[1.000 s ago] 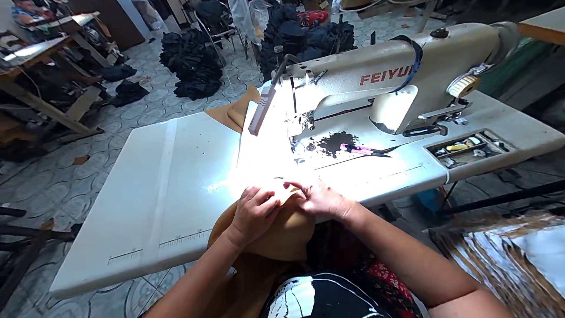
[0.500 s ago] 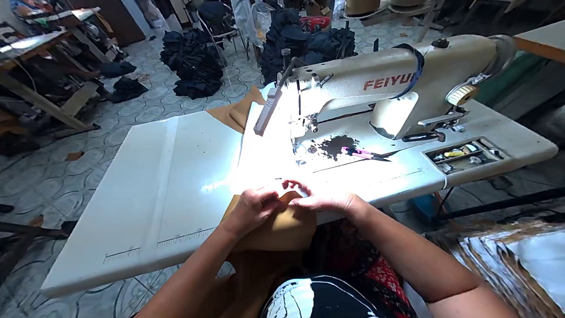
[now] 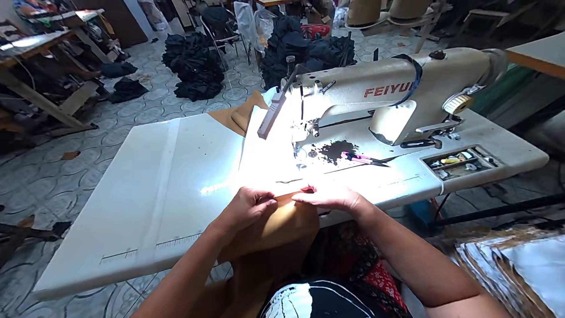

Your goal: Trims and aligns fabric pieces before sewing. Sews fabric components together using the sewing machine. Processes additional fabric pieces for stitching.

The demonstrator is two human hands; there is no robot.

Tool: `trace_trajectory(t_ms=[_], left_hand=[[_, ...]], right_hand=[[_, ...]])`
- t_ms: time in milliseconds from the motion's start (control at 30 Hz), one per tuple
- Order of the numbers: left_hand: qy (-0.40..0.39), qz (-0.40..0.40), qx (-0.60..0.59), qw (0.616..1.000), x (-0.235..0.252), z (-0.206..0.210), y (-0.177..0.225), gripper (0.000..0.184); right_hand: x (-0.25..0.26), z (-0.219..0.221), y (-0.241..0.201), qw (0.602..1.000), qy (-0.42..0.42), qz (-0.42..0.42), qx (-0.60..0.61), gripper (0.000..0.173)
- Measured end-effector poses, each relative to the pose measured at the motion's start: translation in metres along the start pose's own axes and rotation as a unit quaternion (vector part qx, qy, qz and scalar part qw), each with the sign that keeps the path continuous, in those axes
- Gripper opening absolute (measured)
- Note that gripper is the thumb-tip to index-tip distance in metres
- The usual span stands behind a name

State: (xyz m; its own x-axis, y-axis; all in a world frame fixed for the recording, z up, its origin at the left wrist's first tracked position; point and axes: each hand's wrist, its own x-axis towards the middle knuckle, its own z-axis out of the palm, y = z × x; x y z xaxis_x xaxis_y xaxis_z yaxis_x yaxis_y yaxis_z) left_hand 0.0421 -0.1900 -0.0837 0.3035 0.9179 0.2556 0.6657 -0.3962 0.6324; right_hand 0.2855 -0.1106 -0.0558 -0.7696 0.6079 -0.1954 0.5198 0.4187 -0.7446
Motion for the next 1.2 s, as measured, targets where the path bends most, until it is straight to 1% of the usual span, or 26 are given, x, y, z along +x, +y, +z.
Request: trace_trajectory(t_ms=[33,100,200,233,300,400,500,567,633,733,800,967,1100,1200], left_hand=[[-0.012,-0.018,-0.013,1.0,0.002,-0.005,0.003,0.02],[-0.012,-0.037,-0.031,0.999,0.005,-0.012,0.008,0.019],[0.011,-0.064,-0.052,0.997,0.011,-0.016,0.013,0.014],[0.018,-0.073,-0.055,0.996,0.012,-0.016,0.014,0.014],[0.037,-0.082,-0.056,0.994,0.016,-0.014,0.015,0.014],[0.057,-0.086,-0.057,0.993,0.02,-0.011,0.015,0.014],[0.066,-0.091,-0.057,0.992,0.024,-0.009,0.016,0.013],[0.069,-0.095,-0.056,0.992,0.026,-0.008,0.016,0.013],[0.076,-0.1,-0.051,0.991,0.028,-0.008,0.016,0.016],[0.084,-0.111,-0.048,0.989,0.03,-0.007,0.014,0.019],[0.084,-0.12,-0.053,0.988,0.03,-0.006,0.013,0.021],[0.084,-0.118,-0.052,0.988,0.032,-0.004,0.011,0.023],[0.072,-0.124,-0.067,0.987,0.034,-0.003,0.01,0.023],[0.064,-0.123,-0.073,0.988,0.034,-0.003,0.008,0.023]], right_hand=[[-0.004,0.0,0.001,0.999,0.029,-0.018,0.006,0.033],[-0.008,0.004,0.006,0.991,0.116,-0.048,0.035,0.032],[-0.01,0.013,0.017,0.967,0.238,-0.036,0.082,0.032],[-0.01,0.015,0.02,0.959,0.265,-0.026,0.091,0.032],[-0.011,0.017,0.023,0.948,0.3,-0.015,0.109,0.026],[-0.009,0.022,0.028,0.927,0.344,-0.026,0.145,0.017],[-0.007,0.025,0.029,0.909,0.366,-0.025,0.198,0.013],[-0.005,0.027,0.031,0.895,0.387,-0.027,0.22,0.015],[-0.002,0.029,0.035,0.884,0.413,-0.03,0.217,0.018],[-0.002,0.029,0.036,0.885,0.416,-0.012,0.207,0.036],[-0.004,0.028,0.034,0.887,0.411,-0.003,0.209,0.037],[-0.006,0.028,0.035,0.892,0.41,-0.002,0.191,0.03],[-0.007,0.028,0.035,0.889,0.41,0.007,0.205,0.039],[-0.006,0.028,0.035,0.888,0.408,0.012,0.213,0.039]])
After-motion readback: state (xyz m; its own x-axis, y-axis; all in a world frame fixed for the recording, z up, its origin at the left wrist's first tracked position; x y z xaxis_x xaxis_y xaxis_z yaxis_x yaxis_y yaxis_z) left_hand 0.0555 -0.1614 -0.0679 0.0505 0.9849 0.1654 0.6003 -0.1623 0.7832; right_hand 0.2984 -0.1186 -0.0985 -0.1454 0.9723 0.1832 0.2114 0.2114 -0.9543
